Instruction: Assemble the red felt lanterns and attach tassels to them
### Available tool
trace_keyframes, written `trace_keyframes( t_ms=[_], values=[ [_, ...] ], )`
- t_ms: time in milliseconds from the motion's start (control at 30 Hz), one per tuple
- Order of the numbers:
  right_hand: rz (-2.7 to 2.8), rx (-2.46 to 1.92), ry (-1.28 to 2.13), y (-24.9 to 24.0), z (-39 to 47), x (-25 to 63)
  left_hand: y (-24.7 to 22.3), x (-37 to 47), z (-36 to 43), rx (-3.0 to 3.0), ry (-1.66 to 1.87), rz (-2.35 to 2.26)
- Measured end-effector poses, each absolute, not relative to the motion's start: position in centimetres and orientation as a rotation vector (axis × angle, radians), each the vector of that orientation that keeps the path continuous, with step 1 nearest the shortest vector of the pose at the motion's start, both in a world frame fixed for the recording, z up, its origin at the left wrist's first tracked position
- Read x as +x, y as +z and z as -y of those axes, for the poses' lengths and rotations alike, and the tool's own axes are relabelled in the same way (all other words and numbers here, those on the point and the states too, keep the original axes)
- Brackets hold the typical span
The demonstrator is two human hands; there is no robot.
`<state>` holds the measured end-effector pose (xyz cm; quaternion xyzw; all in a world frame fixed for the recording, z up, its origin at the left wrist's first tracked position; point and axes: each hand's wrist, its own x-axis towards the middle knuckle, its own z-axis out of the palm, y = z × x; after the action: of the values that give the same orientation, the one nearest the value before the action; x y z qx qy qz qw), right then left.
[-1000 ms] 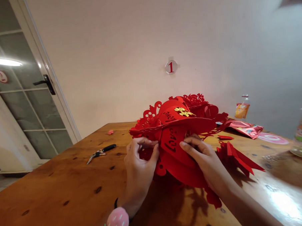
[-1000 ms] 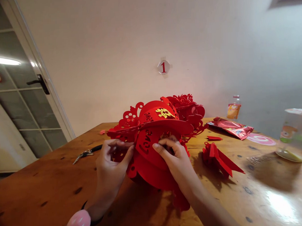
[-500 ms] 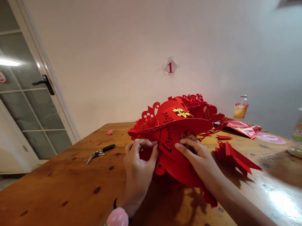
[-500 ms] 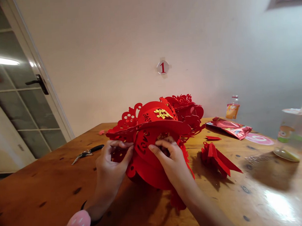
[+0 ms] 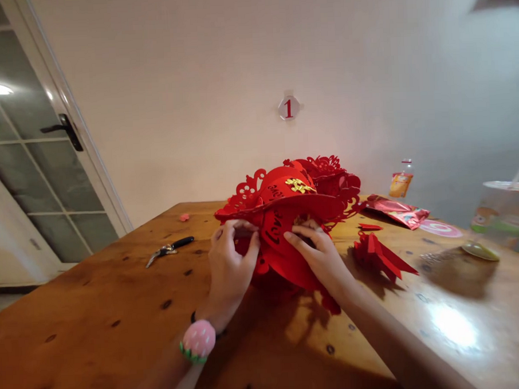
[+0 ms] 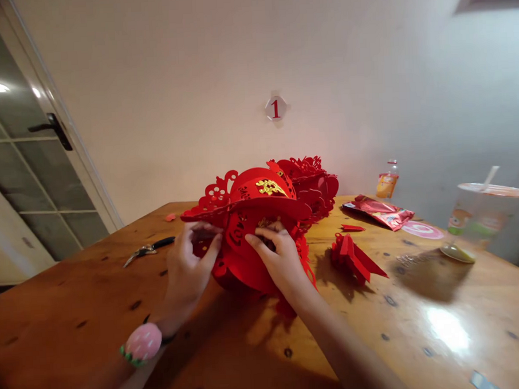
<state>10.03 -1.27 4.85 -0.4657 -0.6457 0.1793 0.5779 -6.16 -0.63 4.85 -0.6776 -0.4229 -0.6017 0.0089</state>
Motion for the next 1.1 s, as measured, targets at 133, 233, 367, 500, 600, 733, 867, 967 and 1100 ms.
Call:
trace_keyframes(
  t_ms=[133,233,367,500,600,733,867,967,1100],
  values=[
    [1.597,-1.054,0.286,4.4,0.6,10.1,5.3,-6.0,-0.2,-2.124,-1.887,1.411],
    [1.627,-1.057,0.224,4.0,0.1,10.1,6.0,-5.8,-1.1,-2.083,-1.789,1.491],
    [1.654,-1.068,0.211,3.8,-0.1,10.0,6.4,-5.1,-1.9,-2.074,-1.767,1.569],
    [1.644,-1.043,0.214,3.5,-0.2,10.0,5.5,-4.4,-1.5,-2.028,-1.799,1.552],
    [1.643,-1.021,0.203,3.1,-0.1,10.1,4.7,-4.0,-0.7,-1.990,-1.800,1.529],
    [1.673,-1.017,0.175,2.6,0.4,10.1,4.2,-3.6,0.1,-1.913,-1.809,1.560],
    [1.656,-1.024,0.196,2.4,1.2,10.4,4.7,-3.2,0.5,-1.852,-1.740,1.594],
    [1.661,-1.043,0.225,2.4,1.6,10.8,5.2,-2.9,1.1,-1.842,-1.667,1.628],
    [1.660,-1.035,0.218,2.4,1.9,11.2,6.0,-2.9,1.8,-1.822,-1.513,1.612]
  ],
)
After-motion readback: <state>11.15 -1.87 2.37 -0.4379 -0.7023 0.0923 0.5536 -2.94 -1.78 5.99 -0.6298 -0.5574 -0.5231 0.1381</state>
